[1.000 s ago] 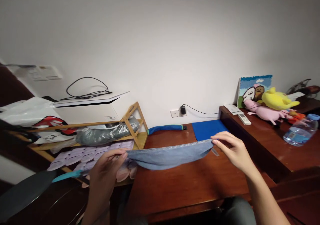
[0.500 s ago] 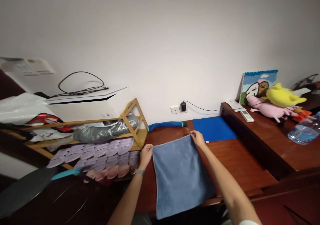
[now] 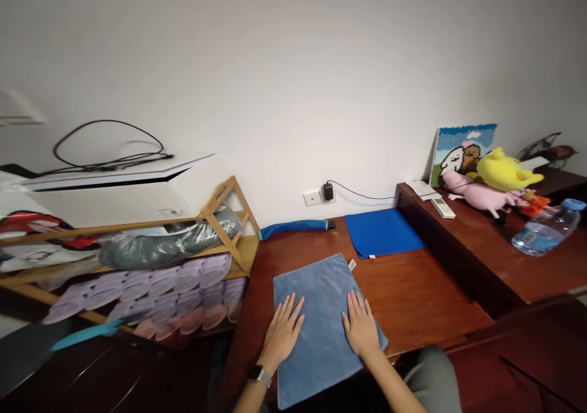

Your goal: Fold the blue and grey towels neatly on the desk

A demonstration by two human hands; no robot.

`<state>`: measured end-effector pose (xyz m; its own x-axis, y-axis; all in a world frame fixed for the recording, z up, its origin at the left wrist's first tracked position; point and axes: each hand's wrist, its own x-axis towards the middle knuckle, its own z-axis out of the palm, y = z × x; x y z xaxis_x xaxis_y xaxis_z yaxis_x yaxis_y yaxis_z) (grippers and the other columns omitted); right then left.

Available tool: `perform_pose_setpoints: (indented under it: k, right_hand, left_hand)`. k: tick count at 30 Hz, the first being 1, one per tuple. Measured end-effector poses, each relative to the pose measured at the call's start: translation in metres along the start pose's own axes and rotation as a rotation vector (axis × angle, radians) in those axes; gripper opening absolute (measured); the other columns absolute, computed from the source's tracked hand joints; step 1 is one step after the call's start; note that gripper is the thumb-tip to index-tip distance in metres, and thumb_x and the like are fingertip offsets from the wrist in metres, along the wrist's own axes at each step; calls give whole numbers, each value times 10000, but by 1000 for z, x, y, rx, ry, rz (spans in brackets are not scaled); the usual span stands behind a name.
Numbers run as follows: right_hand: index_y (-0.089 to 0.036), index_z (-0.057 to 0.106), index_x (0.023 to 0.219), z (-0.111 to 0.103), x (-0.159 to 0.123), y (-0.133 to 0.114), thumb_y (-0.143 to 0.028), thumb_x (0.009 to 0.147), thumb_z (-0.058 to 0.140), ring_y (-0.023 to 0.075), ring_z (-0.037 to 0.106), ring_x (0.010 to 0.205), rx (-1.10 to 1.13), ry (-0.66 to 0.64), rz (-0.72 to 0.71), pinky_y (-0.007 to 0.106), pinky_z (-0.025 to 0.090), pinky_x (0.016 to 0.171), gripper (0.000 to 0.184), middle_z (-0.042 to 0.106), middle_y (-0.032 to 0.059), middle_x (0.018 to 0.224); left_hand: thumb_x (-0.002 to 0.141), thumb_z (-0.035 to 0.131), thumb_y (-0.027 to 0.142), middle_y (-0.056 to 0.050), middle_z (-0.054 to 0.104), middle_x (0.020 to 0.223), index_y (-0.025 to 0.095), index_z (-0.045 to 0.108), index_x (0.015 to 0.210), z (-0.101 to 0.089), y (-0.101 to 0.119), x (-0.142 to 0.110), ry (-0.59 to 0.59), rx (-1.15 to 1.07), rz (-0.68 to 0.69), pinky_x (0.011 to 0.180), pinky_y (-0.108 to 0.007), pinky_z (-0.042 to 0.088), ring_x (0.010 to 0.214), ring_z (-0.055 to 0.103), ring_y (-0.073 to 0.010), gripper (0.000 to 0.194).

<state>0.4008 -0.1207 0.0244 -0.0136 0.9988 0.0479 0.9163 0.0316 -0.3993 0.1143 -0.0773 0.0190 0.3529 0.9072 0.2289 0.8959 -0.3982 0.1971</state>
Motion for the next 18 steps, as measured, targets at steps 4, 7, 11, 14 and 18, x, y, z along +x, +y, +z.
perform_pose_setpoints:
  k: [4, 7, 11, 14, 18]
  right_hand:
    - [-202, 388, 1613, -2, -5, -3, -489, 1039, 336, 274, 280, 1567, -6, -3, 37, 515, 204, 1290, 644, 325, 64, 1672]
    - [-218, 419, 1602, -3, -4, -6, -480, 1040, 331, 283, 328, 1548, -2, 42, 45, 518, 235, 1279, 626, 389, 75, 1648]
    - [-204, 423, 1599, -12, 15, -10, -443, 1052, 308, 270, 325, 1550, 28, 73, -38, 493, 238, 1285, 608, 382, 77, 1657]
    - [-195, 471, 1571, -20, 19, -6, -425, 1038, 361, 291, 341, 1541, 44, 52, -54, 518, 286, 1269, 590, 425, 89, 1637]
    - [-329, 639, 1425, -28, -19, 21, -427, 1036, 412, 287, 555, 1397, 106, 134, -195, 490, 458, 1174, 460, 615, 55, 1493]
  left_hand:
    - [1075, 403, 452, -73, 388, 1672, 326, 422, 1585, -12, -10, 13, -66, 7, 62, 1247, -524, 338, 1544, 351, -269, 525]
    - [1076, 400, 434, -70, 413, 1661, 311, 435, 1580, -21, -1, 22, -38, 4, 88, 1247, -521, 340, 1538, 366, -268, 520]
    - [1069, 383, 371, -107, 476, 1621, 233, 527, 1523, -28, 30, 31, 124, -20, 3, 1226, -529, 378, 1503, 426, -290, 496]
    - [1051, 391, 368, -126, 613, 1493, 228, 645, 1402, -31, 43, 17, 206, -66, -102, 1147, -529, 474, 1398, 551, -317, 456]
    - [1001, 489, 489, -90, 742, 1207, 357, 745, 1173, -26, 33, -53, 196, -178, -107, 954, -476, 590, 1114, 707, -314, 336]
